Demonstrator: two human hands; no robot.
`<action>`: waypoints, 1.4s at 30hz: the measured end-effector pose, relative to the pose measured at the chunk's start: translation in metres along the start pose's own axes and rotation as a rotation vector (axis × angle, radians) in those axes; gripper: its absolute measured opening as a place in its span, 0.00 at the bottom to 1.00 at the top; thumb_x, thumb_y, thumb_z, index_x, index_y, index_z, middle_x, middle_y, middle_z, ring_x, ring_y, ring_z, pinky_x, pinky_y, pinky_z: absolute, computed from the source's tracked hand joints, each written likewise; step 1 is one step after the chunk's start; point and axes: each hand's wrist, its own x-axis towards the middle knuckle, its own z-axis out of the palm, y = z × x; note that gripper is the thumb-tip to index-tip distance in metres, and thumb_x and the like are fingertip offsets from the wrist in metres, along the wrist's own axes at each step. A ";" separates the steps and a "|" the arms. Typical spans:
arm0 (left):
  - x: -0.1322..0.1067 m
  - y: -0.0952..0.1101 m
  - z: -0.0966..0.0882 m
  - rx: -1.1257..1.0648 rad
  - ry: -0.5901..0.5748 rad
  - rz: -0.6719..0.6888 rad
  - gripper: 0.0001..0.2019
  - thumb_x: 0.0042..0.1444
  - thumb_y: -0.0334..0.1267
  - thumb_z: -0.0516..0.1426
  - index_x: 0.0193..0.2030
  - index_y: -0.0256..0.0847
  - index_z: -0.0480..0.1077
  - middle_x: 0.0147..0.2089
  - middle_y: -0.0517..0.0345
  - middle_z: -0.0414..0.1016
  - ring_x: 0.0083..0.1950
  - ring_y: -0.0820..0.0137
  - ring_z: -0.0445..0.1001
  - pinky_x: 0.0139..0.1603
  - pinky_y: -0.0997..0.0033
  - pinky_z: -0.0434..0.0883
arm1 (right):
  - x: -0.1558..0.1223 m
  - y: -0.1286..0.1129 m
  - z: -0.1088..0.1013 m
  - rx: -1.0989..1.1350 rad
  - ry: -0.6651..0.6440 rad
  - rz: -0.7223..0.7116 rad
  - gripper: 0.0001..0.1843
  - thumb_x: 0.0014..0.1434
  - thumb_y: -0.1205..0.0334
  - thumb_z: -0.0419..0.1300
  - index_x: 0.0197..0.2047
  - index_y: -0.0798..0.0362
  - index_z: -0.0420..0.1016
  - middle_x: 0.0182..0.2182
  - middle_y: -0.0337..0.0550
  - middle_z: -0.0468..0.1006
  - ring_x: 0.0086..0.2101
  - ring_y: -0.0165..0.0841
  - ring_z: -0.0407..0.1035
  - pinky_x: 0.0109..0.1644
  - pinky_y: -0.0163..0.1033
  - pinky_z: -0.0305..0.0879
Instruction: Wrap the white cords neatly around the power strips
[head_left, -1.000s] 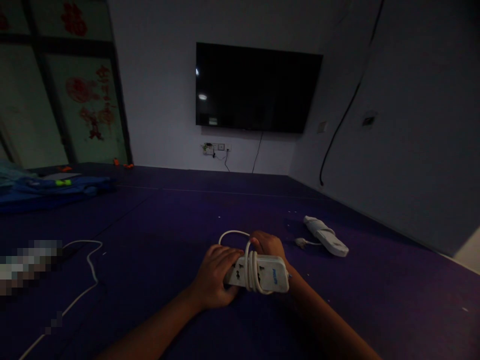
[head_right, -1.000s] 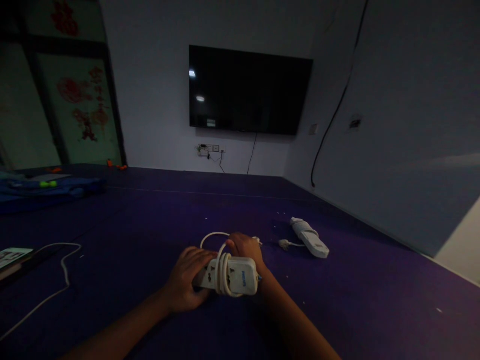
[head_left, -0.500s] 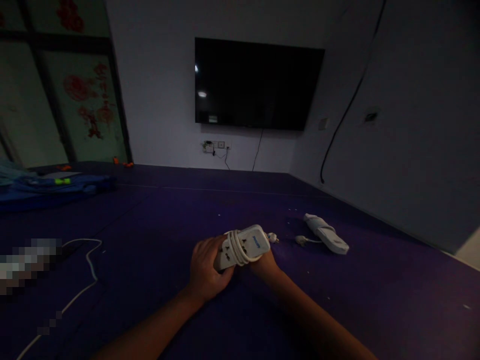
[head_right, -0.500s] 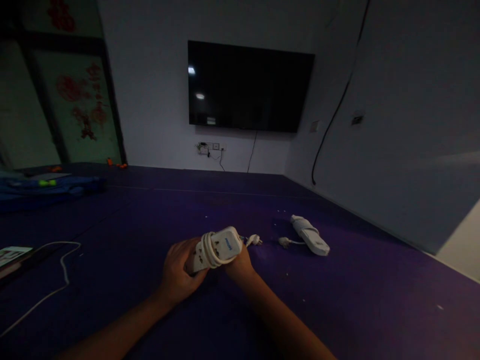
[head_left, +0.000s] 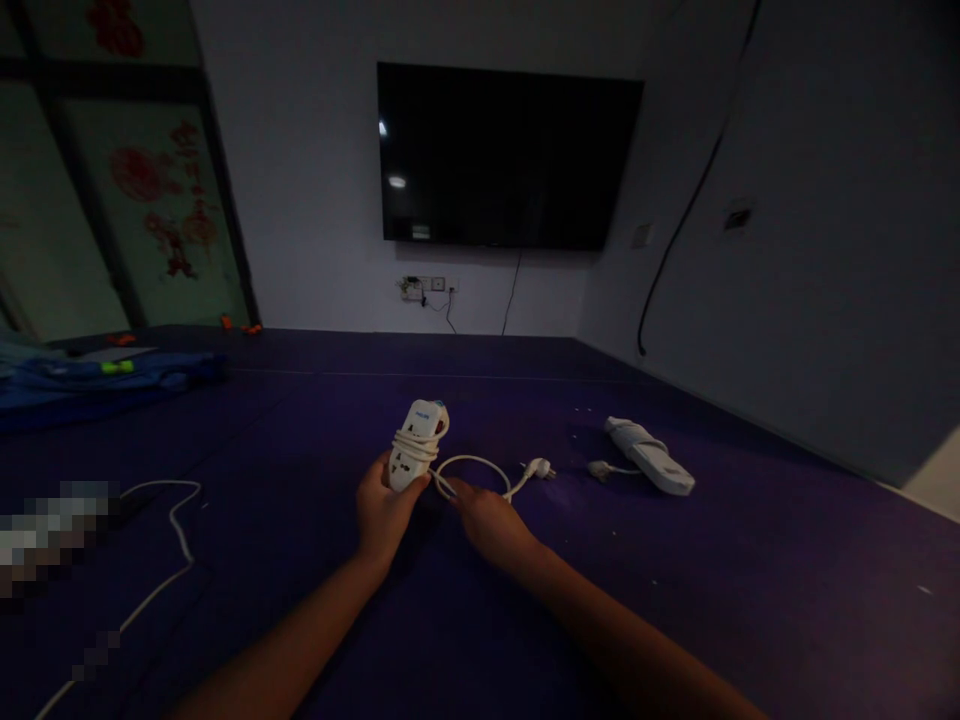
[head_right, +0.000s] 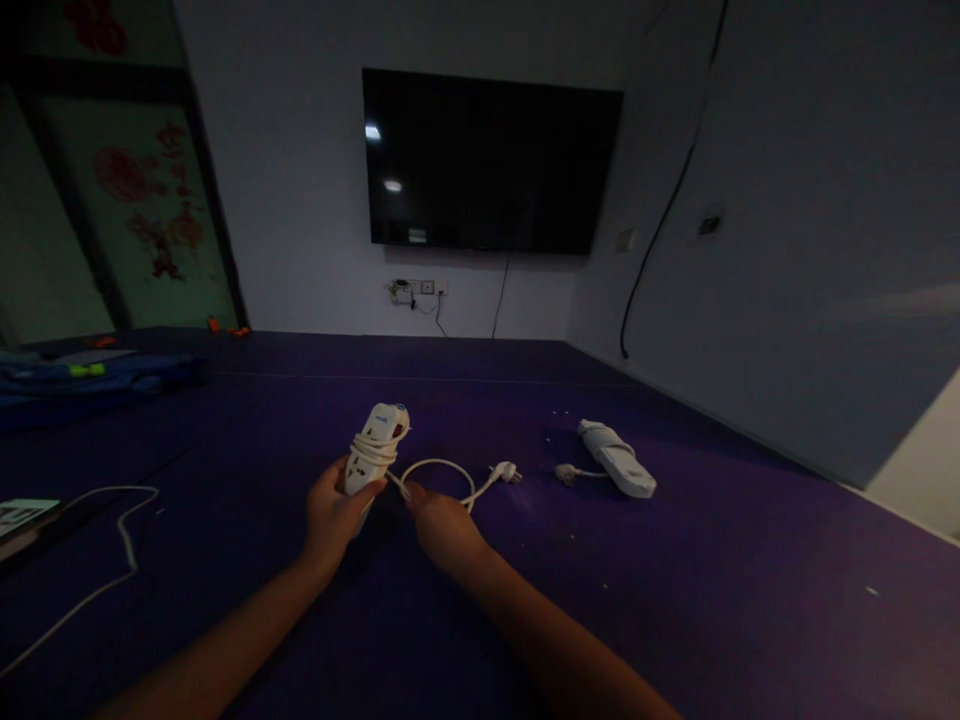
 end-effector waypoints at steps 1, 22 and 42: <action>0.000 -0.002 0.000 0.064 -0.008 0.043 0.22 0.40 0.43 0.62 0.43 0.39 0.69 0.38 0.53 0.77 0.36 0.64 0.76 0.38 0.65 0.71 | 0.000 0.001 0.000 -0.009 0.007 0.000 0.18 0.65 0.65 0.42 0.56 0.54 0.61 0.40 0.52 0.78 0.39 0.36 0.74 0.38 0.34 0.65; 0.003 -0.008 -0.001 0.670 0.011 0.346 0.25 0.45 0.45 0.61 0.50 0.38 0.66 0.45 0.46 0.76 0.46 0.57 0.74 0.46 0.60 0.66 | -0.003 0.002 -0.004 -0.111 0.055 -0.047 0.19 0.65 0.62 0.42 0.56 0.56 0.63 0.41 0.52 0.77 0.39 0.37 0.74 0.39 0.36 0.67; 0.008 -0.005 -0.003 0.676 -0.092 0.282 0.24 0.47 0.44 0.60 0.50 0.40 0.65 0.45 0.48 0.76 0.46 0.58 0.74 0.45 0.62 0.65 | -0.003 -0.002 -0.003 -0.166 0.080 -0.021 0.22 0.64 0.57 0.45 0.58 0.56 0.62 0.42 0.54 0.76 0.38 0.39 0.74 0.38 0.38 0.66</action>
